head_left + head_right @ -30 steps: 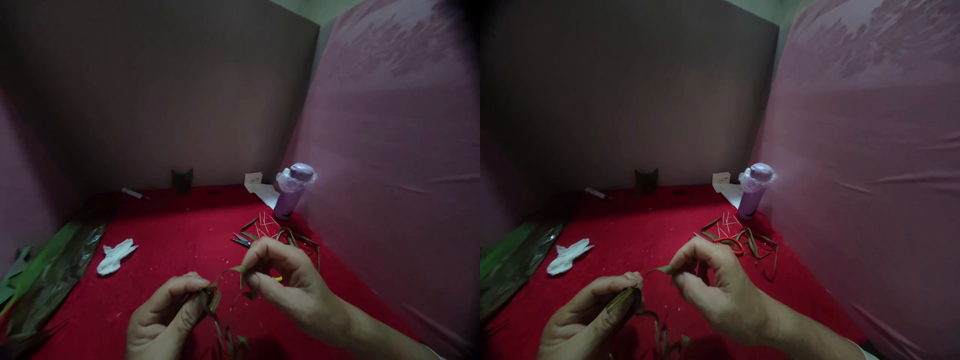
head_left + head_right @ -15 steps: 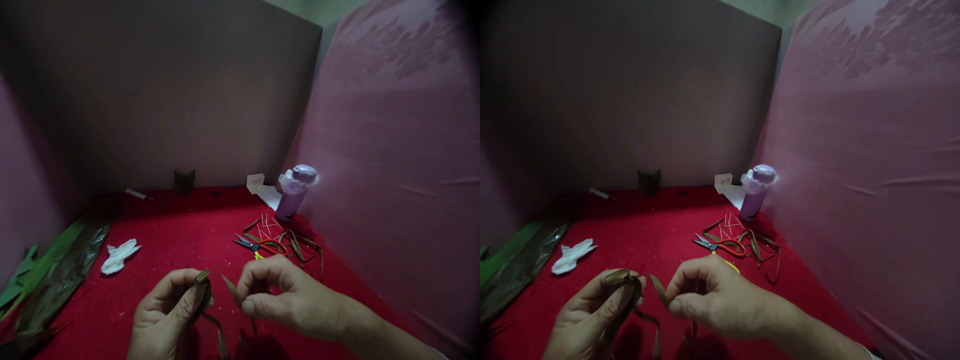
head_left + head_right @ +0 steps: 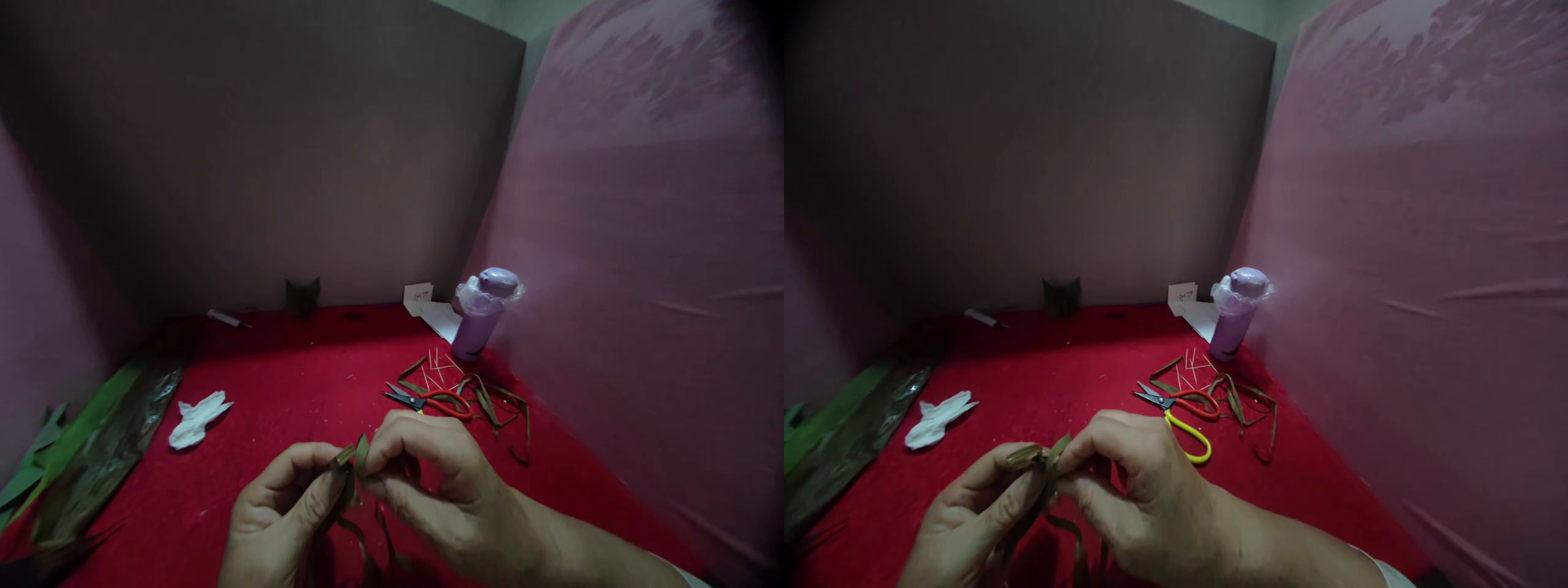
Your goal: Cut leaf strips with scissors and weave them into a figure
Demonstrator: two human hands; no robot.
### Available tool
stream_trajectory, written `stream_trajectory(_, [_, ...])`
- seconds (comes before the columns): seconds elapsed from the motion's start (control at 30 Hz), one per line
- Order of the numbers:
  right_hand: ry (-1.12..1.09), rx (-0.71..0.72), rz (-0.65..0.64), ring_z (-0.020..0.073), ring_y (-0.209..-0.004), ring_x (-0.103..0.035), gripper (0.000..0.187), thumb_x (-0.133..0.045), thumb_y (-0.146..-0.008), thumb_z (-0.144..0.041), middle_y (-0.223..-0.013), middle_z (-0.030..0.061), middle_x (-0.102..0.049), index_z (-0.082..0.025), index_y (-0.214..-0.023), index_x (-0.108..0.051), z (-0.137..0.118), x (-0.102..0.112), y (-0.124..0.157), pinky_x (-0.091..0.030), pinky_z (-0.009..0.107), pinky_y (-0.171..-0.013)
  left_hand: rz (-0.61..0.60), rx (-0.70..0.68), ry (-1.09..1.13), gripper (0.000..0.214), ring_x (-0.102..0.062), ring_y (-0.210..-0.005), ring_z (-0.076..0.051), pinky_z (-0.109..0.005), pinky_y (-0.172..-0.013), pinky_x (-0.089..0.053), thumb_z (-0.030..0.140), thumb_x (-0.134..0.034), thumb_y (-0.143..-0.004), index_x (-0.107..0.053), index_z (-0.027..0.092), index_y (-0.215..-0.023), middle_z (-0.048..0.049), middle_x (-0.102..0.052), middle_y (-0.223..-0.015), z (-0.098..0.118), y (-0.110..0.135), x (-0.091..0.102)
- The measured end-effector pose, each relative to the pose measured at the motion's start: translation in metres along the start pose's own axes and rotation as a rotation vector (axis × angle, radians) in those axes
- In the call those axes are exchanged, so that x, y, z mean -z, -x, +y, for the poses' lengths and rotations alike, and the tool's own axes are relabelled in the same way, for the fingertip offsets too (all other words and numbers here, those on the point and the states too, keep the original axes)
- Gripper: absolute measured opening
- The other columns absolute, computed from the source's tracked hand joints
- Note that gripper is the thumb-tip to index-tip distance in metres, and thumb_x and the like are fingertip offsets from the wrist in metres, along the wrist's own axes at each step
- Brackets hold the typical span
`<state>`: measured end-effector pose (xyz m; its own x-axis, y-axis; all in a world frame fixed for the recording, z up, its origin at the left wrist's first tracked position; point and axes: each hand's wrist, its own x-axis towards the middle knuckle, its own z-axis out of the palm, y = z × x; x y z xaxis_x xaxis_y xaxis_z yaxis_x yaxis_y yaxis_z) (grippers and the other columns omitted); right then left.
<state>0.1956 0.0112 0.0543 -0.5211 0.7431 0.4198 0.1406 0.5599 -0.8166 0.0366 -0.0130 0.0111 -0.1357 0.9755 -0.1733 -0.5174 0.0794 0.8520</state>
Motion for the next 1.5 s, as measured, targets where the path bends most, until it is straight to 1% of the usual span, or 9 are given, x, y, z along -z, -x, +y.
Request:
stream_trajectory(0.1, [0.008,0.06,0.041,0.0106,-0.066,-0.05,0.013,-0.053,-0.078,-0.004,-0.074,0.002,-0.056,-0.014,-0.085,-0.058,0.001,-0.004,0.0,-0.041,0.023,-0.061,0.005,0.009,-0.018,0.022,-0.062,-0.054,-0.014,-0.019,-0.051,-0.051,0.023,-0.084,-0.046,-0.071,0.017,-0.063,-0.0022,-0.069,-0.059,-0.001,-0.001,0.0])
stream_trajectory(0.2, [-0.03,0.035,0.087,0.0099,-0.063,-0.049,0.011,-0.053,-0.079,-0.006,-0.072,0.0005,-0.055,-0.015,-0.083,-0.055,0.001,-0.008,0.0,-0.042,0.023,-0.06,-0.03,0.015,-0.019,0.02,-0.062,-0.055,-0.013,-0.018,-0.052,-0.051,0.022,-0.083,-0.049,-0.072,0.018,-0.065,-0.0021,-0.069,-0.06,-0.002,-0.002,0.0])
stream_trajectory(0.4, [-0.144,-0.104,0.175,0.0096,-0.064,-0.048,0.01,-0.058,-0.078,-0.01,-0.073,-0.0017,-0.053,-0.018,-0.08,-0.051,0.005,-0.017,0.001,-0.042,0.023,-0.06,-0.072,0.024,-0.007,0.016,-0.064,-0.058,-0.014,-0.018,-0.055,-0.052,0.021,-0.081,-0.053,-0.072,0.019,-0.066,-0.0026,-0.071,-0.062,-0.002,-0.002,0.002])
stream_trajectory(0.63, [-0.446,-0.346,0.164,0.0102,-0.072,-0.051,0.038,-0.071,-0.068,-0.013,-0.081,-0.0024,-0.054,-0.021,-0.101,-0.053,0.007,-0.018,-0.003,-0.044,0.023,-0.064,-0.12,0.075,0.064,0.014,-0.064,-0.052,-0.013,-0.018,-0.053,-0.053,0.018,-0.082,-0.052,-0.072,0.02,-0.063,-0.0015,-0.07,-0.057,0.001,-0.001,-0.001])
stream_trajectory(0.73, [-0.531,-0.416,0.141,0.0085,-0.066,-0.048,0.029,-0.075,-0.066,-0.018,-0.075,-0.003,-0.054,-0.018,-0.089,-0.058,0.009,-0.017,-0.005,-0.042,0.021,-0.061,-0.126,0.077,0.078,0.014,-0.066,-0.056,-0.015,-0.018,-0.054,-0.053,0.018,-0.082,-0.052,-0.073,0.02,-0.062,-0.0024,-0.072,-0.06,0.002,-0.001,-0.002])
stream_trajectory(0.87, [-0.534,-0.372,0.124,0.0082,-0.063,-0.049,0.017,-0.072,-0.07,-0.019,-0.068,-0.0033,-0.055,-0.016,-0.076,-0.056,0.009,-0.016,-0.005,-0.041,0.021,-0.06,-0.123,0.051,0.032,0.014,-0.064,-0.051,-0.012,-0.016,-0.052,-0.052,0.019,-0.081,-0.054,-0.073,0.02,-0.065,-0.0016,-0.071,-0.058,0.001,-0.001,-0.001])
stream_trajectory(1.17, [-0.561,-0.332,0.151,0.0085,-0.062,-0.055,0.016,-0.072,-0.071,-0.019,-0.067,-0.0024,-0.059,-0.015,-0.076,-0.058,0.005,-0.015,-0.006,-0.045,0.02,-0.059,-0.079,0.036,0.013,0.016,-0.062,-0.053,-0.011,-0.017,-0.053,-0.052,0.02,-0.081,-0.053,-0.072,0.02,-0.066,-0.0007,-0.071,-0.059,-0.003,0.0,0.006])
stream_trajectory(1.37, [-0.745,-0.376,0.135,0.0061,-0.056,-0.052,0.022,-0.075,-0.068,-0.024,-0.061,-0.0027,-0.057,-0.012,-0.071,-0.057,0.005,-0.015,-0.007,-0.043,0.018,-0.056,-0.051,-0.047,-0.078,0.016,-0.066,-0.061,-0.015,-0.019,-0.058,-0.053,0.024,-0.079,-0.057,-0.072,0.019,-0.07,-0.003,-0.072,-0.066,-0.007,-0.003,0.009])
stream_trajectory(1.5, [-0.804,-0.346,0.11,0.0032,-0.051,-0.046,0.02,-0.074,-0.07,-0.024,-0.059,-0.0043,-0.054,-0.013,-0.07,-0.057,0.007,-0.012,-0.01,-0.04,0.016,-0.051,-0.05,-0.092,-0.104,0.016,-0.066,-0.062,-0.014,-0.017,-0.058,-0.053,0.023,-0.079,-0.057,-0.072,0.019,-0.071,-0.0023,-0.073,-0.068,-0.007,-0.003,0.01])
